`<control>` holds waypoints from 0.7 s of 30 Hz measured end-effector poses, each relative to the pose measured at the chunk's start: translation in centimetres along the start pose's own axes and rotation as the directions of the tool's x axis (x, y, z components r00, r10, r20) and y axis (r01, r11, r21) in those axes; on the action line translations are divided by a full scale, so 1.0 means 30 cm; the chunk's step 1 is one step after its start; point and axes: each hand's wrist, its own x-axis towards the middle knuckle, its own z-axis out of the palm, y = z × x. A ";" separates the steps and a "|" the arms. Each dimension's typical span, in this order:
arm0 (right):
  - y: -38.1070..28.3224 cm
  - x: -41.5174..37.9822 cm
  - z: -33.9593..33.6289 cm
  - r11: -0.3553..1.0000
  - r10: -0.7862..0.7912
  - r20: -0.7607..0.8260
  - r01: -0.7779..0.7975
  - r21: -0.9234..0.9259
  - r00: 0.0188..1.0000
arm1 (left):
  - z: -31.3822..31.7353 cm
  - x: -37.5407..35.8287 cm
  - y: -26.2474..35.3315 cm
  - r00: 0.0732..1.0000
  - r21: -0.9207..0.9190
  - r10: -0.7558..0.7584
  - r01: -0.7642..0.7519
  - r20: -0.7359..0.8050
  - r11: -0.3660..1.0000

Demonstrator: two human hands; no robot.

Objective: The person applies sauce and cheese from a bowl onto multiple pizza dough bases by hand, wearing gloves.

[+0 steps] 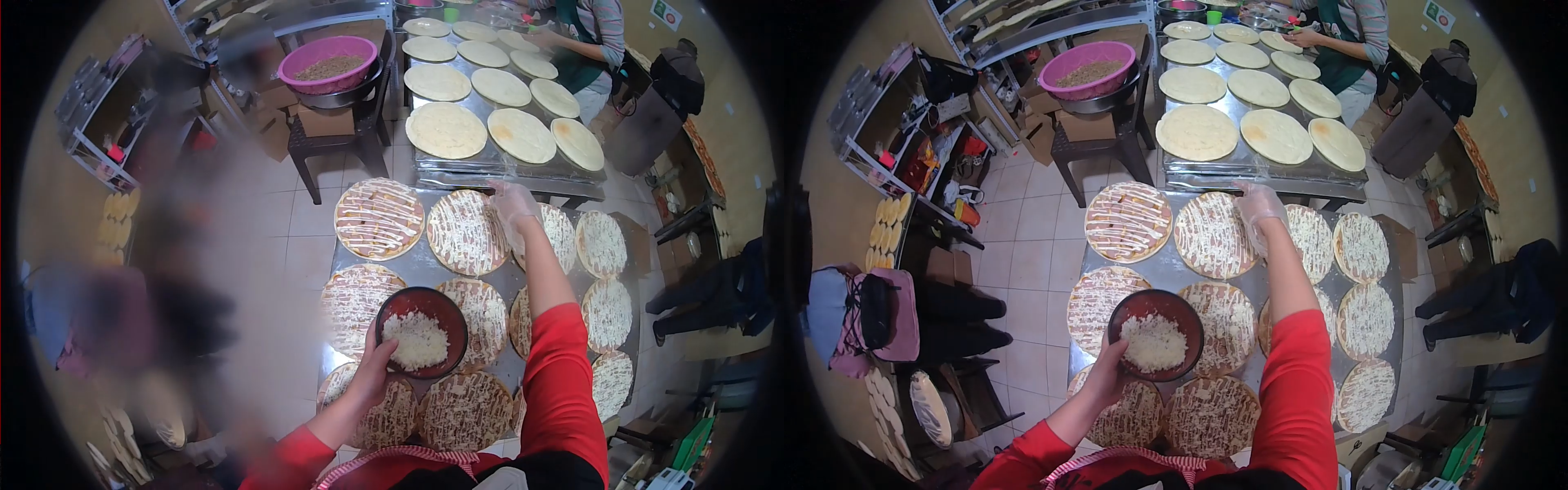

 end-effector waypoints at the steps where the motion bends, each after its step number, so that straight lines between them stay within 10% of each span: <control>1: -0.042 -0.031 -0.028 1.000 -0.014 -0.041 0.013 -0.021 0.999 | 0.015 0.011 0.017 1.000 0.013 0.004 -0.004 0.014 1.000; 4: -0.181 -0.183 -0.097 0.965 -0.108 0.162 0.065 0.253 0.981 | 0.030 0.067 0.029 0.999 0.087 -0.009 0.013 -0.044 0.996; 6: -0.104 -0.207 0.000 0.689 -0.519 0.422 0.071 0.721 0.743 | 0.053 0.093 0.049 1.000 0.087 0.023 -0.021 -0.021 0.996; 8: -0.337 -0.383 -0.115 0.733 -0.506 0.647 0.680 -0.027 0.570 | 0.049 0.114 0.038 0.998 0.087 0.055 -0.057 0.022 0.995; 10: -0.414 -0.467 -0.059 0.772 -0.273 0.745 0.601 -0.208 0.609 | 0.020 0.158 -0.003 0.973 0.200 0.202 -0.222 0.115 0.954; 21: -0.299 -0.528 0.051 0.768 -0.342 0.738 0.625 -0.137 0.581 | 0.081 0.143 0.013 0.986 0.083 0.165 -0.162 -0.035 0.983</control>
